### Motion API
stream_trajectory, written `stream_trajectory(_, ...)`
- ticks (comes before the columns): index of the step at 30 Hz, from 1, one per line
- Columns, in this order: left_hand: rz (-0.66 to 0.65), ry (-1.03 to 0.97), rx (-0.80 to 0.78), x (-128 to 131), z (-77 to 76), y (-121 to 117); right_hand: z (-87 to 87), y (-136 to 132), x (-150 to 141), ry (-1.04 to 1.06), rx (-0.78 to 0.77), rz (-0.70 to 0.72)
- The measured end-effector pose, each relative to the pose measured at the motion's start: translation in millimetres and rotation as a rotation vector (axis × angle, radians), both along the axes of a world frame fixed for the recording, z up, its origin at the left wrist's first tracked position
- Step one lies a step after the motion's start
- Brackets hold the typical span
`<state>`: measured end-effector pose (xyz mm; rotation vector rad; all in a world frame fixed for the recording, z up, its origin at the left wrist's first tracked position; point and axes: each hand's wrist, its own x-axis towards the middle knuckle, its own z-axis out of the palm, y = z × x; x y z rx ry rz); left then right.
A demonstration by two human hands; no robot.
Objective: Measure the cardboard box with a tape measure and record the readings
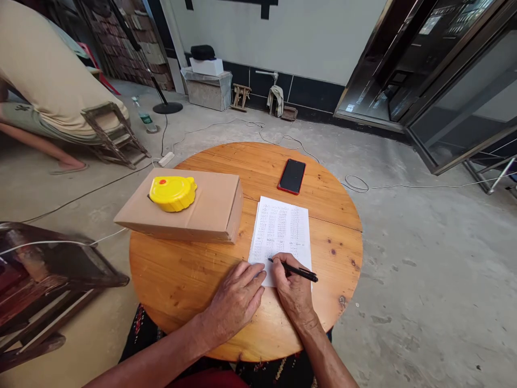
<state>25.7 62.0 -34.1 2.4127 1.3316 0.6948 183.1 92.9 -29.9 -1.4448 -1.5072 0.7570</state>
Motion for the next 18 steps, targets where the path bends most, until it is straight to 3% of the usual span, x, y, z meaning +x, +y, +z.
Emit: stream_trajectory(18, -0.004, -0.026, -0.016, -0.6, -0.7, -0.3, -2.8, -0.1, 1.2, -0.063, -0.007, 0.010)
